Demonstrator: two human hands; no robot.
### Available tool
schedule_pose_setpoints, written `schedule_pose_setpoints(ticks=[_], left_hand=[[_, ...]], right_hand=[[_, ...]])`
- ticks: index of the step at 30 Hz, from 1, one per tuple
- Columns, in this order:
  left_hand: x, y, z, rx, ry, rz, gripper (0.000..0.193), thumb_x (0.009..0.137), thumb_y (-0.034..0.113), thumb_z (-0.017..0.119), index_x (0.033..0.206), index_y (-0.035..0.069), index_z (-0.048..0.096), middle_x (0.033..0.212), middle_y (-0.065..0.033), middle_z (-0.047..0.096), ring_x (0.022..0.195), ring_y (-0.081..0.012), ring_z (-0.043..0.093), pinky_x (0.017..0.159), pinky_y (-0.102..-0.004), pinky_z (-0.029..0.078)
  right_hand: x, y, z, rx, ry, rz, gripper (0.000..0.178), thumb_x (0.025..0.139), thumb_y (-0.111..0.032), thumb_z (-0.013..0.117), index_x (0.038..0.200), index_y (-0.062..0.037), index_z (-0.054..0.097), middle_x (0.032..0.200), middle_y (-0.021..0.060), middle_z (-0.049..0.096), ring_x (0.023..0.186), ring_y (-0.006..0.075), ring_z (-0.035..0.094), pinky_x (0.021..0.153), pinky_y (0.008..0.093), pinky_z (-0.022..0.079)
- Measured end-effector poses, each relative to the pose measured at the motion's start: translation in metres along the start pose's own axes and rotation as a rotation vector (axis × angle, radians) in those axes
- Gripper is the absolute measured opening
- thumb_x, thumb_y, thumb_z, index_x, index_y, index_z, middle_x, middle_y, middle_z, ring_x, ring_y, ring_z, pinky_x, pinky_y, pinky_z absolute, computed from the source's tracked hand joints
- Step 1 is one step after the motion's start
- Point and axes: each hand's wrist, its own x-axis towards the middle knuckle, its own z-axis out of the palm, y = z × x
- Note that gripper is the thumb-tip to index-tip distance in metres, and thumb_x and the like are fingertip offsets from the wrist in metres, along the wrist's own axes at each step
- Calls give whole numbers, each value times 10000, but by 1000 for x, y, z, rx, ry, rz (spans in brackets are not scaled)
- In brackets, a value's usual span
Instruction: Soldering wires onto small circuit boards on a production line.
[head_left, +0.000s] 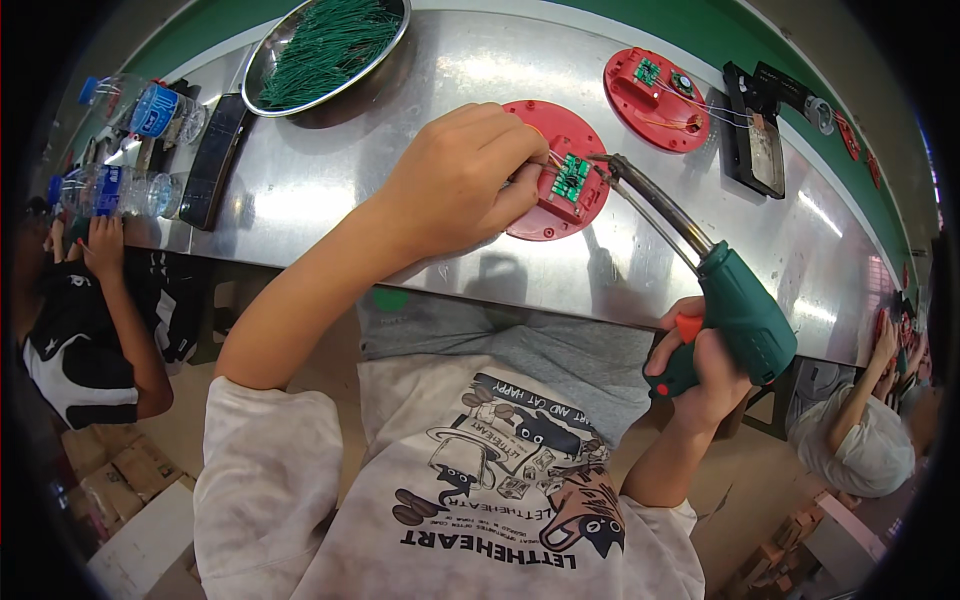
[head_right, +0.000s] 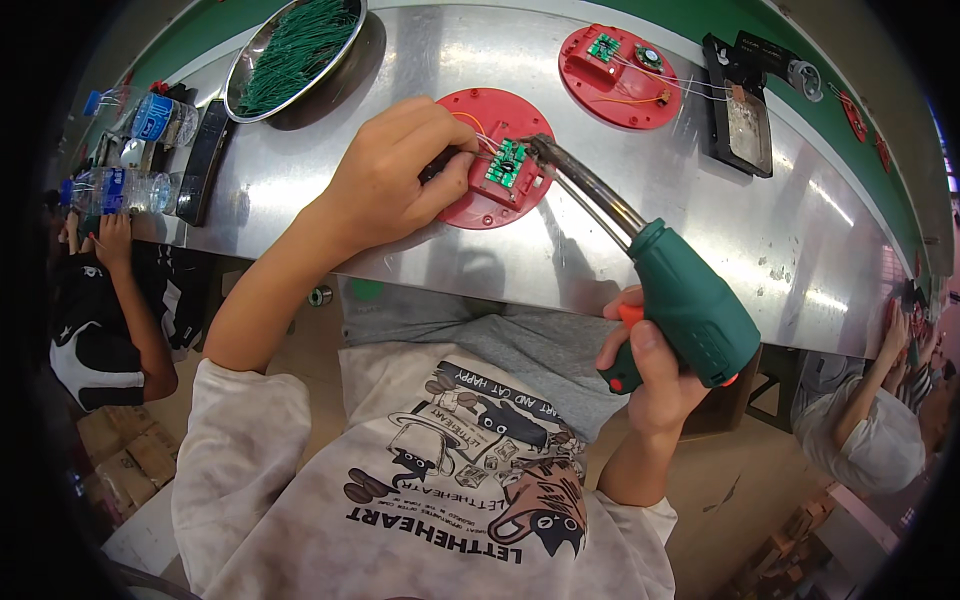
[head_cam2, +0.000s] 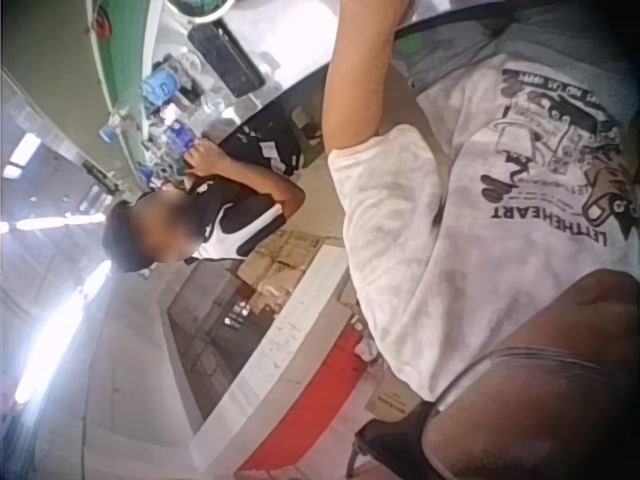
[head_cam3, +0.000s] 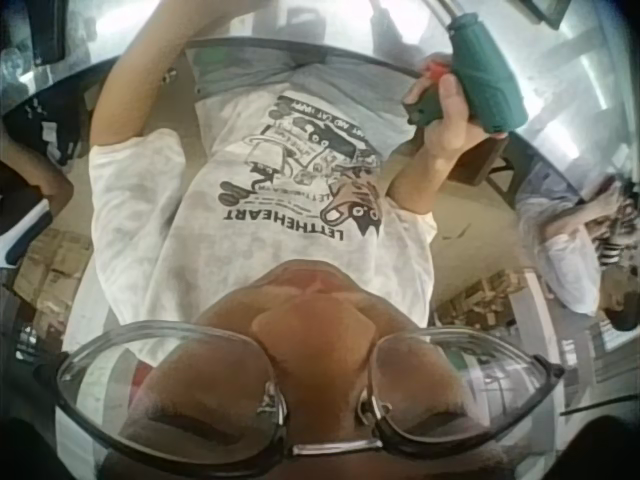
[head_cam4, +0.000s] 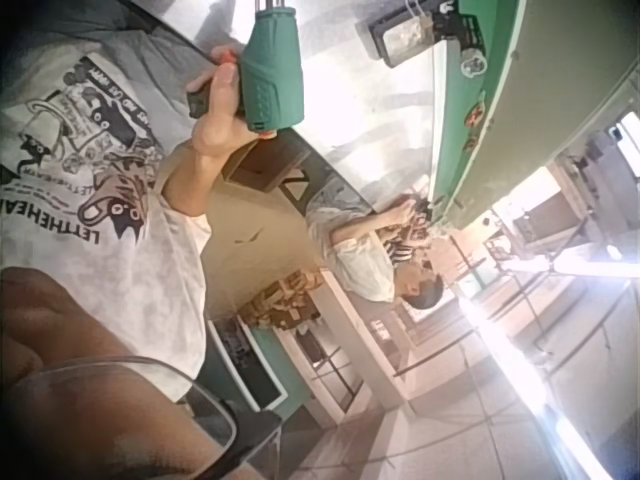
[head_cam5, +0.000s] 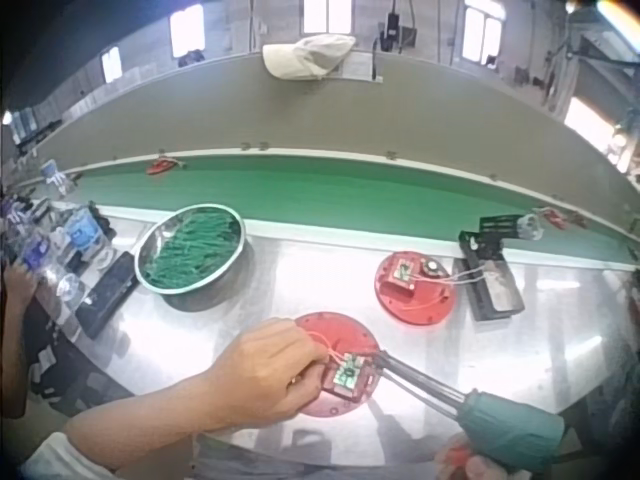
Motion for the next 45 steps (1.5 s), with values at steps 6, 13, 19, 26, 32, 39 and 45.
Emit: schedule_pose_setpoints(ticks=[6,13,19,26,32,39,45], left_hand=[[-1,-1,1,9,-1,-2,126,761,63,687,861,26,620,778,-121,630,712,-304,618,666,-406,511],[1,0,-2,35,20,47,128,740,53,700,853,31,646,816,-99,646,743,-286,623,677,-389,496],[9,-5,-15,141,276,175,185,680,6,720,861,36,699,823,-64,645,741,-251,616,664,-369,483],[4,-4,-15,-48,15,221,233,657,-64,743,882,-3,727,787,-94,638,657,-241,587,561,-330,478],[0,-10,-10,-50,0,212,210,650,-51,756,851,-3,715,780,-94,639,650,-248,598,553,-338,486],[-2,-8,-8,-32,28,193,207,653,-49,757,849,0,712,764,-95,642,650,-254,613,558,-344,501],[-1,-6,-7,0,44,153,106,698,27,736,800,36,708,746,-76,649,680,-260,640,621,-369,541]], right_hand=[[3,-3,-5,14,17,11,490,924,-181,577,1280,137,464,889,240,632,444,197,577,391,286,477],[1,1,-5,-10,24,-3,521,926,-197,580,1303,139,452,899,243,632,445,193,577,394,284,479],[0,2,-5,18,-85,8,531,921,-184,586,1321,135,446,928,258,636,454,201,585,408,275,474],[-3,3,-7,5,-91,63,516,913,-177,595,1301,139,467,918,257,630,460,209,588,428,275,475],[-1,3,-8,5,-100,68,500,911,-169,594,1287,139,479,902,244,627,459,209,586,433,278,473],[1,3,-6,-8,-108,72,467,915,-169,592,1254,139,500,900,237,627,462,206,586,434,281,472],[1,1,-8,-2,-140,74,350,908,-160,586,1122,115,548,855,208,619,468,201,587,437,284,474]])
